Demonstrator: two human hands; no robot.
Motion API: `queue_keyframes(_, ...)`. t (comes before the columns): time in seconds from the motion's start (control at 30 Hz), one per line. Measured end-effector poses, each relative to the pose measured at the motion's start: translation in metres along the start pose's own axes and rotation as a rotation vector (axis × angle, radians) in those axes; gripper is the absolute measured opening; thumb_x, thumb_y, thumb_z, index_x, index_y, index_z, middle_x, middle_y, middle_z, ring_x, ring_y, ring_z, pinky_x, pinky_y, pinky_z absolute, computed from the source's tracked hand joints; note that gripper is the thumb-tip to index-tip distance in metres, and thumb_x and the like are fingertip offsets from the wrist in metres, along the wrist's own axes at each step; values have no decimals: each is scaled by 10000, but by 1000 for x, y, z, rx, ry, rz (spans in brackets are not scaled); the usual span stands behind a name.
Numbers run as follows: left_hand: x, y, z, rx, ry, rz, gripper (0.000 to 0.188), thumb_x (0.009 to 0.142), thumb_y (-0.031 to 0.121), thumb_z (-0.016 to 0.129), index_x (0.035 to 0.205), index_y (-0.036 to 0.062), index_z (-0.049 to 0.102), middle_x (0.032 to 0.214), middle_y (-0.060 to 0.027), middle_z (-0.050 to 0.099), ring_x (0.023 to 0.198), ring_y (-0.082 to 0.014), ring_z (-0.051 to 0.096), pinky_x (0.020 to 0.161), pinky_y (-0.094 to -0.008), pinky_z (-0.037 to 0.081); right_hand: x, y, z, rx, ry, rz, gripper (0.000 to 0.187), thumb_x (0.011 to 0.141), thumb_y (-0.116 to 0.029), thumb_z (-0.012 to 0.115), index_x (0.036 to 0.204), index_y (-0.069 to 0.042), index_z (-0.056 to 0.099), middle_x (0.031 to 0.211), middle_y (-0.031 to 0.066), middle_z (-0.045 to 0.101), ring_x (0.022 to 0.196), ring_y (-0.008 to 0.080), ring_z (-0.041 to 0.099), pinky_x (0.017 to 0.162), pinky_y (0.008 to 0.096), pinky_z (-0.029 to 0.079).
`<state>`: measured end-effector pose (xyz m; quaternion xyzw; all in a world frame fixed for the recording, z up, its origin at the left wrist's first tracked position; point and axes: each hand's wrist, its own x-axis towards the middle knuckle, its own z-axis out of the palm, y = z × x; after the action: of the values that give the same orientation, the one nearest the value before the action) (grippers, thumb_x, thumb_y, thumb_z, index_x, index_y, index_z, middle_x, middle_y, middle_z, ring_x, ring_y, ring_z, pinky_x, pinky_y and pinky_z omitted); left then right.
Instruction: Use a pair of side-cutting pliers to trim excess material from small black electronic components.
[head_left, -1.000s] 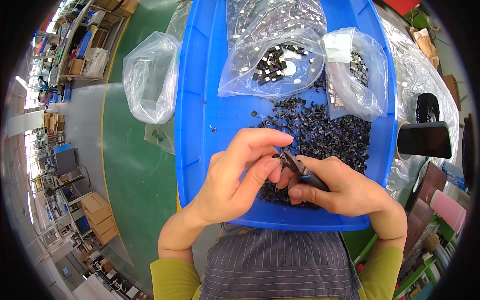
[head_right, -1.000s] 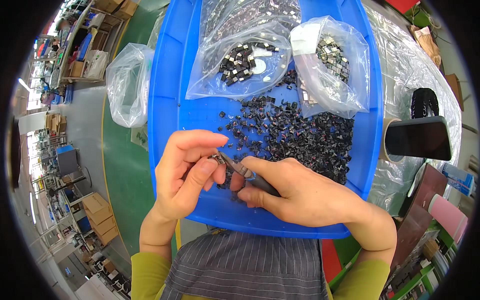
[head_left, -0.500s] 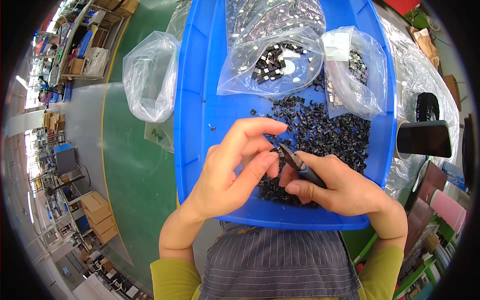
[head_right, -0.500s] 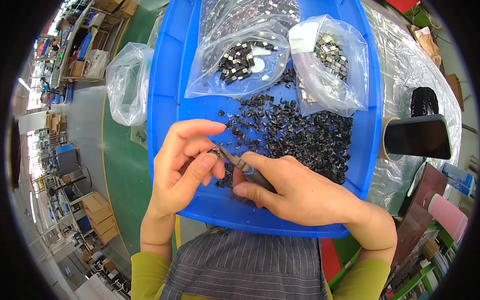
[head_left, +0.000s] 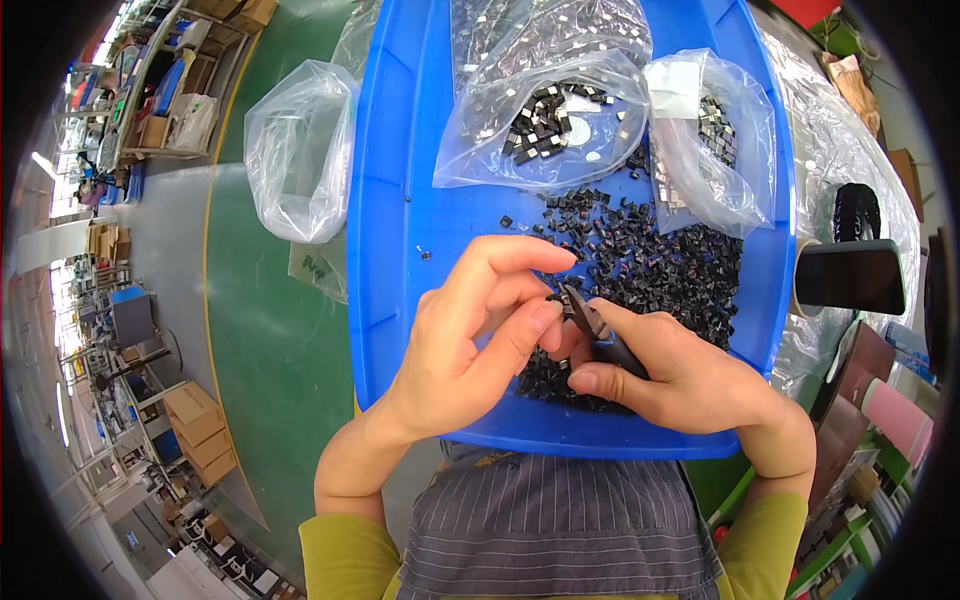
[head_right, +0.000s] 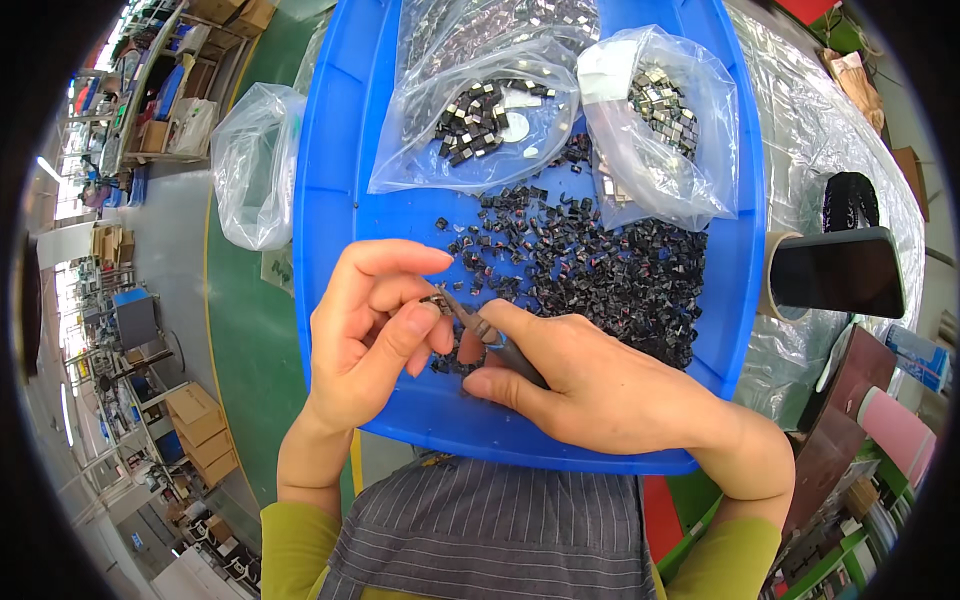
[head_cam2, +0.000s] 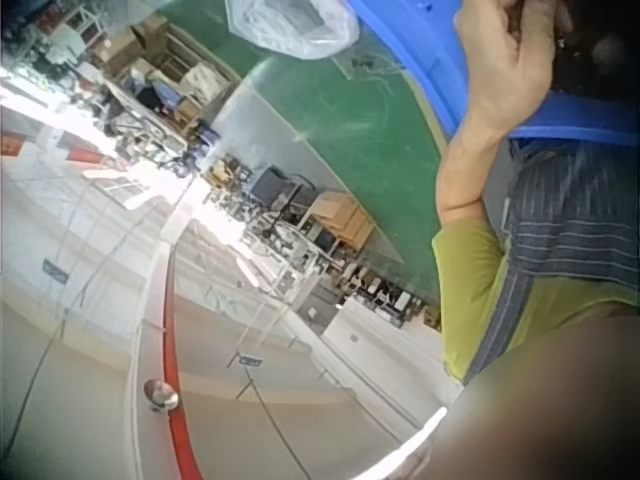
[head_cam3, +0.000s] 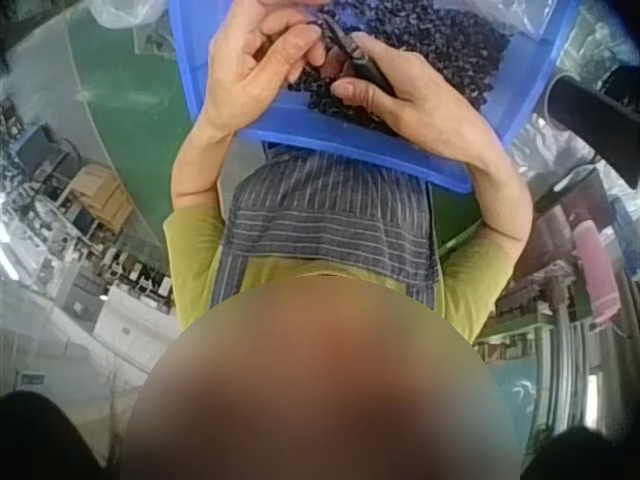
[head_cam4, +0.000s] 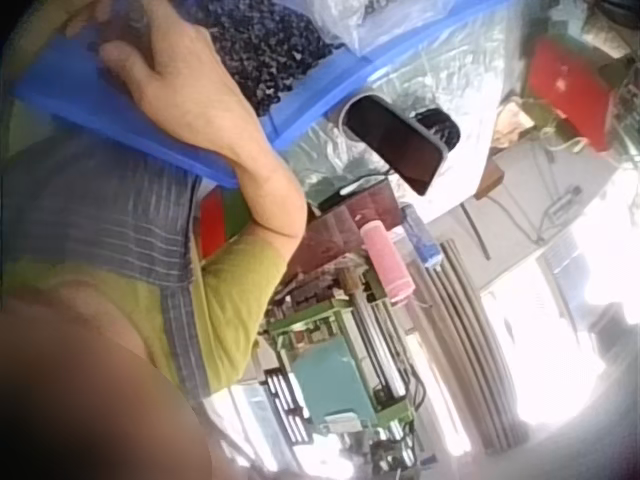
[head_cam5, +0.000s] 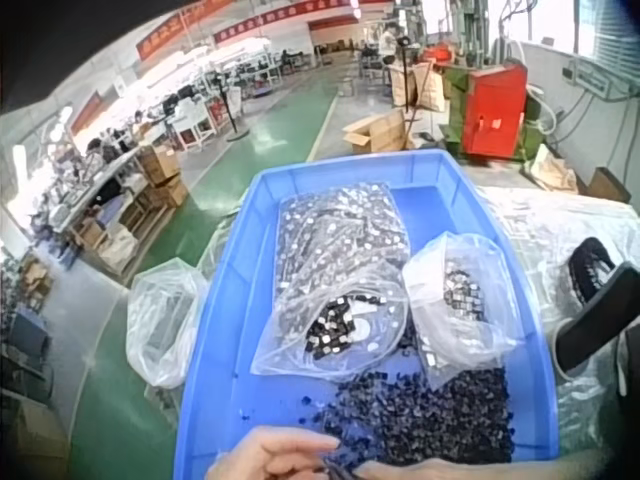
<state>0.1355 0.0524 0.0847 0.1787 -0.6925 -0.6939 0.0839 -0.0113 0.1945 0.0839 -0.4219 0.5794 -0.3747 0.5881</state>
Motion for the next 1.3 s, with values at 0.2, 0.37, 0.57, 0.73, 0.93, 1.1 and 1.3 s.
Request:
queue_keyframes(0.2, -1, -2, -2, 20, -5, -28, 255, 943, 28, 506, 1191, -2, 455, 742, -52, 604, 665, -81, 562, 603, -216, 448, 3, -9, -2, 25, -55, 149, 227, 935, -207, 560, 1011, -2, 500, 771, 196, 631, 730, 351, 636, 645, 409, 467)
queue_keyframes(0.37, -1, -3, -1, -55, 32, -70, 223, 947, 75, 525, 1155, 3, 491, 762, -59, 611, 587, -51, 493, 517, -170, 388, 2, -9, 1, 8, 22, 129, 213, 933, -196, 561, 996, 2, 516, 725, 177, 634, 663, 315, 641, 613, 383, 479)
queue_keyframes(0.57, 2, -13, -3, 435, 50, 245, 44, 871, 25, 600, 894, -5, 578, 725, -122, 582, 594, -234, 575, 533, -316, 453, 1, -6, 1, 48, 34, 123, 227, 934, -187, 563, 1043, 8, 524, 713, 148, 636, 650, 233, 642, 612, 351, 487)
queue_keyframes(0.73, 7, -15, -1, 673, 113, 493, 121, 779, -20, 662, 864, -13, 576, 708, -120, 561, 598, -275, 561, 520, -346, 449, -2, -7, 1, 112, 23, 128, 240, 937, -197, 564, 1052, 11, 530, 696, 141, 624, 649, 211, 635, 614, 343, 487)
queue_keyframes(0.93, 8, -17, 0, 752, 153, 598, 147, 745, -7, 689, 844, -4, 581, 692, -106, 564, 568, -265, 545, 491, -338, 433, -3, -8, 1, 145, 17, 129, 261, 936, -200, 567, 1078, 16, 534, 691, 139, 621, 648, 203, 631, 616, 344, 487)
queue_keyframes(1.1, 9, -17, -2, 661, 123, 572, 159, 705, -20, 698, 816, 10, 589, 675, -90, 562, 535, -240, 536, 455, -325, 409, -4, -10, 2, 149, 34, 107, 271, 938, -204, 565, 1082, 22, 527, 696, 135, 616, 653, 193, 622, 620, 342, 486)
queue_keyframes(1.3, -5, -5, 3, 789, 209, 779, 61, 781, -43, 606, 834, -15, 614, 646, -86, 584, 505, -212, 538, 458, -287, 425, -1, 3, -6, 375, 144, 95, 209, 948, -176, 537, 1065, -3, 540, 700, 33, 571, 651, 114, 563, 623, 268, 475)
